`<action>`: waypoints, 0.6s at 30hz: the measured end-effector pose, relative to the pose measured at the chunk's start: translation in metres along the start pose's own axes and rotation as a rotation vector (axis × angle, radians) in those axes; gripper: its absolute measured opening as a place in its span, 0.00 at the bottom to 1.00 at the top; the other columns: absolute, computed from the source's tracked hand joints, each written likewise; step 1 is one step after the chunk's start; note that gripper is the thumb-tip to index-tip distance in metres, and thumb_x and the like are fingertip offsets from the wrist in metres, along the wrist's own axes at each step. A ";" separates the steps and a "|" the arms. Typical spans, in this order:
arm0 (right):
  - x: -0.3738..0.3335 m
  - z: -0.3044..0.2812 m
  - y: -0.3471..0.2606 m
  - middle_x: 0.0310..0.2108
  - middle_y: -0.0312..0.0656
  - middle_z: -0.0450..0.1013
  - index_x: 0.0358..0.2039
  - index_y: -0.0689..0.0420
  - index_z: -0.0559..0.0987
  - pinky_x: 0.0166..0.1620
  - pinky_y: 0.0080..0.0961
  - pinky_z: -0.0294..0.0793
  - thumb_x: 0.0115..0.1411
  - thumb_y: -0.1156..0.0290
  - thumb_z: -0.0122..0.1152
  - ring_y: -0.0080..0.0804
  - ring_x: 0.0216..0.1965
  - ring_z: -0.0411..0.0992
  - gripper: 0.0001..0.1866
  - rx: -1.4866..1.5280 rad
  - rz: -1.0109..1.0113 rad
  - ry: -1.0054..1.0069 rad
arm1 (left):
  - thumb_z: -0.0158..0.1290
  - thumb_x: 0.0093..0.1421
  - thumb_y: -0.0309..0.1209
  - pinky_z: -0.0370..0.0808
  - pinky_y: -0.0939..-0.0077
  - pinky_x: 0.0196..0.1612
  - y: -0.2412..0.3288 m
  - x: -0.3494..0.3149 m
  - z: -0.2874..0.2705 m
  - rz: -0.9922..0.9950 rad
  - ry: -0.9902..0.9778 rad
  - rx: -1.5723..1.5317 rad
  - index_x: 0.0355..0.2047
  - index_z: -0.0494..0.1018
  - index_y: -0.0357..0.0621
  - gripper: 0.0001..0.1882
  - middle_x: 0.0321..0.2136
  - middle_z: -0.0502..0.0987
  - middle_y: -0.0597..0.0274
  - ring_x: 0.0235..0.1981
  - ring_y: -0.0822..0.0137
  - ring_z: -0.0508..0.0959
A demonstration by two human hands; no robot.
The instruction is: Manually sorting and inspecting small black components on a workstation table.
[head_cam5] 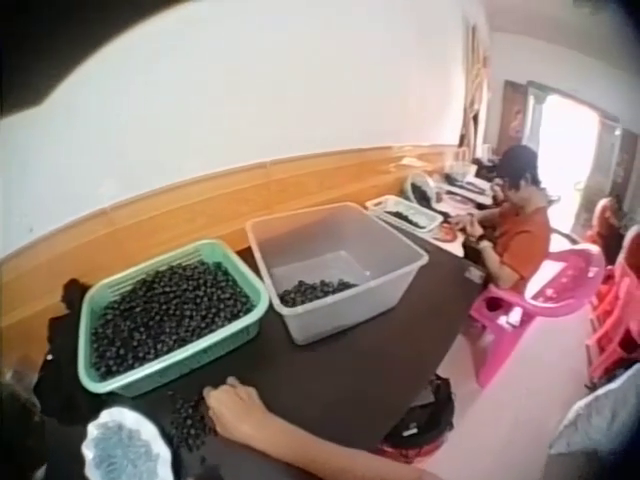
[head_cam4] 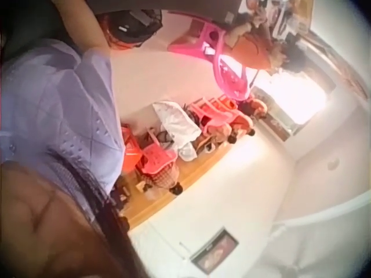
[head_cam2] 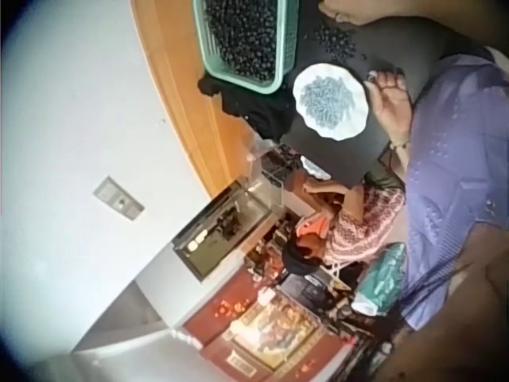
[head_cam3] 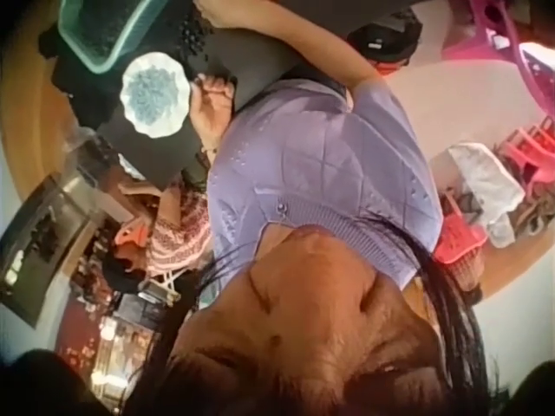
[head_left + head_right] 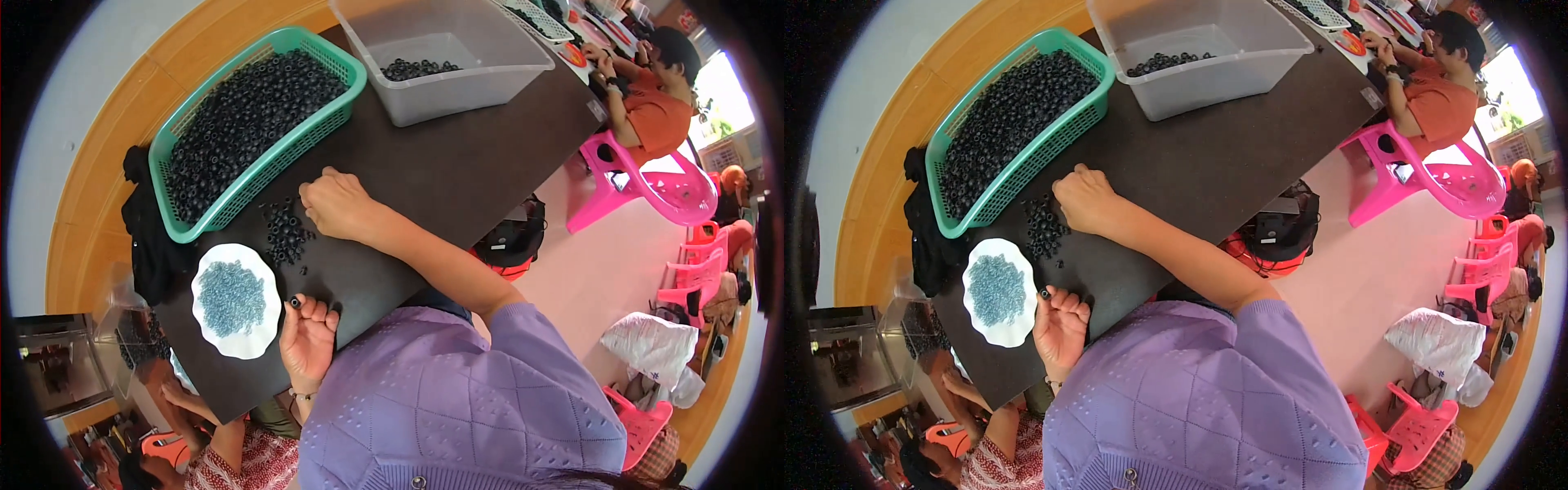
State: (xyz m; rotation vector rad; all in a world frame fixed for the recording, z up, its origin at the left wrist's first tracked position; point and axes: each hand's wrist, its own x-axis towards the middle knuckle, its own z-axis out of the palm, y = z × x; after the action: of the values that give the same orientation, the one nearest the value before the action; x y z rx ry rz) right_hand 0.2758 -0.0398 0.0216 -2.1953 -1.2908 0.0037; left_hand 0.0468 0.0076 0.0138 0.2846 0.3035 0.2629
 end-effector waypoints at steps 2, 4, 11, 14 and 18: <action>-0.004 -0.008 0.007 0.25 0.48 0.76 0.28 0.60 0.78 0.37 0.42 0.73 0.49 0.73 0.62 0.47 0.35 0.73 0.06 0.099 0.017 0.020 | 0.45 0.67 0.35 0.65 0.70 0.44 -0.001 0.002 0.001 -0.008 -0.015 -0.004 0.42 0.71 0.44 0.10 0.30 0.65 0.68 0.33 0.70 0.64; -0.009 -0.017 0.010 0.26 0.48 0.76 0.28 0.61 0.78 0.37 0.40 0.73 0.49 0.74 0.62 0.47 0.34 0.74 0.06 0.204 0.030 0.037 | 0.45 0.67 0.36 0.63 0.72 0.41 -0.003 0.002 0.005 -0.006 0.034 0.023 0.40 0.70 0.45 0.10 0.29 0.67 0.70 0.33 0.71 0.65; -0.040 -0.036 -0.009 0.26 0.44 0.78 0.29 0.62 0.80 0.34 0.24 0.74 0.51 0.72 0.65 0.30 0.28 0.77 0.07 0.829 0.189 0.001 | 0.46 0.67 0.36 0.63 0.72 0.41 -0.004 0.004 0.002 -0.019 0.036 0.031 0.40 0.69 0.46 0.09 0.29 0.66 0.69 0.33 0.71 0.65; -0.056 -0.029 -0.021 0.24 0.42 0.78 0.29 0.62 0.81 0.34 0.22 0.74 0.50 0.71 0.66 0.24 0.27 0.76 0.08 0.991 0.173 -0.028 | 0.47 0.67 0.37 0.62 0.72 0.41 -0.004 0.004 0.004 -0.005 0.043 0.048 0.40 0.68 0.46 0.09 0.29 0.66 0.69 0.32 0.71 0.64; -0.067 -0.027 -0.028 0.25 0.40 0.79 0.29 0.61 0.81 0.35 0.20 0.73 0.51 0.72 0.65 0.23 0.28 0.76 0.07 1.073 0.199 -0.068 | 0.46 0.67 0.37 0.62 0.73 0.40 -0.004 0.005 0.006 -0.004 0.022 0.025 0.42 0.68 0.44 0.11 0.29 0.65 0.68 0.32 0.71 0.63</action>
State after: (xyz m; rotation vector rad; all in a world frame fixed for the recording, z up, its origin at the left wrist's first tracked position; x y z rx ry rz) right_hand 0.2261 -0.0964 0.0388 -1.3611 -0.7822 0.6867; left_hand 0.0544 0.0037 0.0169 0.3057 0.3296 0.2589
